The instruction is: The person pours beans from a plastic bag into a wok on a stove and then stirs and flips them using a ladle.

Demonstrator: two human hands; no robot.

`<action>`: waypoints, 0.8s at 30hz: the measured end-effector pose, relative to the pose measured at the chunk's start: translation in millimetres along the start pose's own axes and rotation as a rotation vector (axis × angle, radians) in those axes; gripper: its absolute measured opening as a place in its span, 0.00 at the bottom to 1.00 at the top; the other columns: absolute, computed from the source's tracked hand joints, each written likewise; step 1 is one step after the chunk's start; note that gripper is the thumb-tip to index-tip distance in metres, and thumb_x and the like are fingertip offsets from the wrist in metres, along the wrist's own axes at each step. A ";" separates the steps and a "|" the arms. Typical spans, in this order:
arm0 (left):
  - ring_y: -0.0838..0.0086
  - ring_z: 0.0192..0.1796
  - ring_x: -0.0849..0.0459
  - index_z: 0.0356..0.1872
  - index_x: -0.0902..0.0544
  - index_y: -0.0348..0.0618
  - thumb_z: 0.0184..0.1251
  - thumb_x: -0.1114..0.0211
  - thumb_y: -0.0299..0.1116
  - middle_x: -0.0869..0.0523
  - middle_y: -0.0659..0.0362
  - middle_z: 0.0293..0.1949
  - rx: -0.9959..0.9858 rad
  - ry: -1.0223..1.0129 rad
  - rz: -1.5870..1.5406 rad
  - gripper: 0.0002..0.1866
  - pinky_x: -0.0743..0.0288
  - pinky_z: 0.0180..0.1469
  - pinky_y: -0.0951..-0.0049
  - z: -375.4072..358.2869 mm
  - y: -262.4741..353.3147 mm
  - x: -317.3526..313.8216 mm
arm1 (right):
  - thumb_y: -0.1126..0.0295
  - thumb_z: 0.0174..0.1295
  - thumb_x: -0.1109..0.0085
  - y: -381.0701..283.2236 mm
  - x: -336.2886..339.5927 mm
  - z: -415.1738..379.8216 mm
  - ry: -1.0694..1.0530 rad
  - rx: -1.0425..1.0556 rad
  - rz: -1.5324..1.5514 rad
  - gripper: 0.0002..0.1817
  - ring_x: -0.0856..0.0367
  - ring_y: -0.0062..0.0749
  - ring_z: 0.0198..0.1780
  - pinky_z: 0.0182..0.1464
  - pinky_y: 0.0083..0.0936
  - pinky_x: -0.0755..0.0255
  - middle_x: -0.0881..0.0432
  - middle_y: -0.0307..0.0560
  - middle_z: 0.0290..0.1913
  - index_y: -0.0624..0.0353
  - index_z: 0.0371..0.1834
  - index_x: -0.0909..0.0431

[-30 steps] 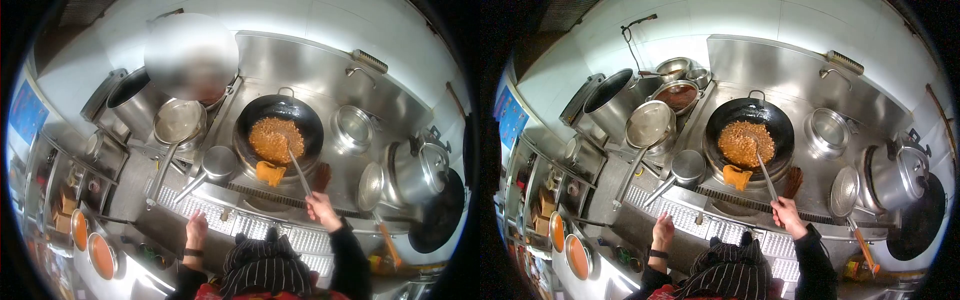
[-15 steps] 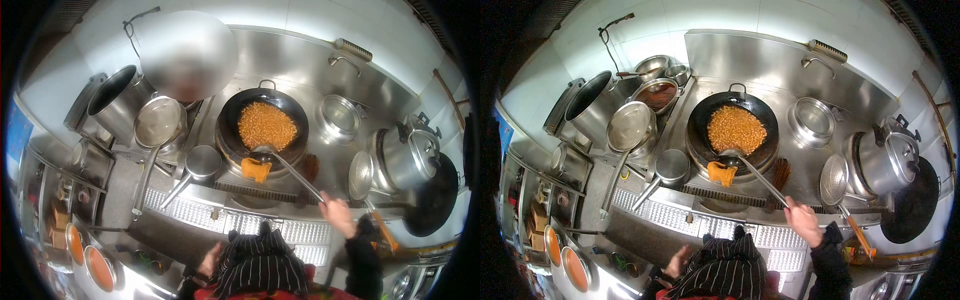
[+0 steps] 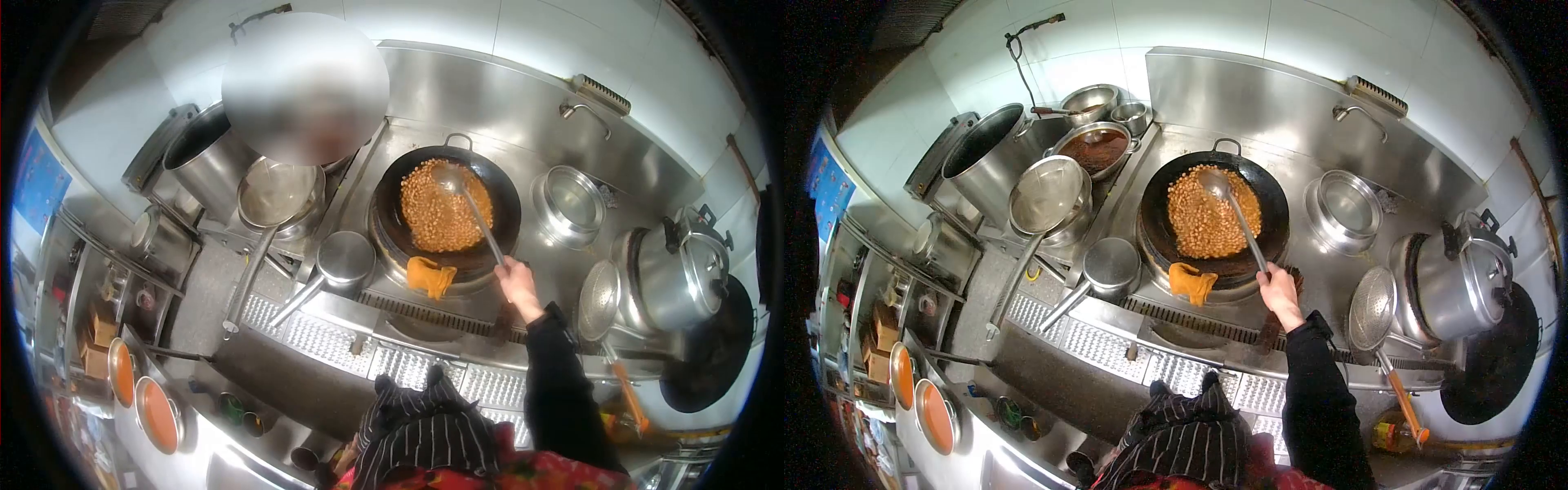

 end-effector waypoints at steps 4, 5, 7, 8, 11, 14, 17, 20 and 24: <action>0.62 0.63 0.22 0.67 0.29 0.36 0.73 0.43 0.34 0.22 0.47 0.63 -0.042 0.031 -0.108 0.24 0.29 0.66 0.64 0.4 37.4 -3.8 | 0.62 0.68 0.42 31.4 5.1 16.8 0.251 0.065 -0.139 0.21 0.15 0.58 0.46 0.47 0.44 0.21 0.16 0.71 0.43 0.65 0.58 0.23; 0.61 0.63 0.22 0.67 0.28 0.36 0.73 0.42 0.34 0.21 0.47 0.62 -0.044 0.045 -0.144 0.24 0.28 0.65 0.64 2.8 47.7 -6.7 | 0.62 0.68 0.42 27.9 9.8 14.4 0.251 0.066 -0.142 0.21 0.15 0.58 0.46 0.47 0.44 0.21 0.16 0.71 0.43 0.65 0.58 0.23; 0.59 0.61 0.21 0.63 0.26 0.34 0.69 0.43 0.30 0.20 0.47 0.59 -0.007 0.255 -0.457 0.23 0.26 0.64 0.62 10.6 55.2 -7.9 | 0.64 0.70 0.43 19.9 15.8 2.2 0.059 -0.174 0.048 0.17 0.15 0.46 0.28 0.27 0.39 0.23 0.16 0.62 0.31 0.65 0.55 0.23; 0.57 0.59 0.20 0.59 0.24 0.32 0.65 0.43 0.26 0.18 0.47 0.55 0.030 0.464 -0.765 0.21 0.25 0.63 0.61 12.4 65.9 -8.4 | 0.64 0.70 0.43 23.0 12.6 -2.6 0.062 -0.179 0.047 0.17 0.15 0.46 0.28 0.27 0.39 0.23 0.16 0.62 0.31 0.65 0.55 0.23; 0.55 0.52 0.19 0.51 0.23 0.29 0.62 0.45 0.28 0.18 0.49 0.48 0.095 0.625 -1.295 0.18 0.21 0.59 0.58 19.7 69.0 -16.6 | 0.68 0.73 0.46 15.7 -3.2 -33.6 -0.212 -0.482 0.799 0.06 0.34 0.19 0.17 0.13 0.20 0.41 0.32 0.34 0.23 0.59 0.44 0.27; 0.55 0.53 0.21 0.43 0.25 0.25 0.62 0.45 0.34 0.20 0.48 0.42 0.200 0.688 -1.487 0.18 0.20 0.59 0.58 12.5 79.2 -35.5 | 0.69 0.72 0.46 9.3 -7.0 -61.6 -0.329 -0.571 0.960 0.05 0.32 0.19 0.18 0.14 0.20 0.41 0.29 0.37 0.24 0.58 0.41 0.28; 0.54 0.50 0.19 0.41 0.24 0.24 0.62 0.45 0.32 0.19 0.46 0.39 0.228 0.714 -1.532 0.16 0.21 0.59 0.57 34.4 5.4 -28.7 | 0.69 0.72 0.45 4.9 -4.5 -89.9 -0.389 -0.629 1.015 0.06 0.32 0.19 0.18 0.14 0.19 0.41 0.28 0.37 0.24 0.58 0.44 0.29; 0.52 0.47 0.17 0.40 0.23 0.24 0.62 0.47 0.28 0.18 0.45 0.39 0.292 0.605 -1.420 0.14 0.20 0.57 0.56 49.1 -56.2 -22.8 | 0.69 0.72 0.44 -0.7 3.6 -114.9 -0.428 -0.622 0.955 0.07 0.34 0.17 0.17 0.14 0.19 0.41 0.30 0.35 0.24 0.58 0.48 0.27; 0.53 0.48 0.16 0.45 0.22 0.27 0.64 0.40 0.27 0.17 0.41 0.45 0.207 0.470 -0.137 0.13 0.22 0.58 0.60 40.2 -25.8 -3.5 | 0.67 0.71 0.43 12.4 19.4 -138.3 -0.349 -0.385 0.613 0.15 0.28 0.20 0.18 0.19 0.22 0.35 0.25 0.37 0.23 0.62 0.56 0.23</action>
Point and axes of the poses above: each hand's wrist, its own z-axis towards the middle knuckle, its own x-axis out of the back of the hand, y = z × x, the point moved 4 cm from there along z, towards the middle knuckle
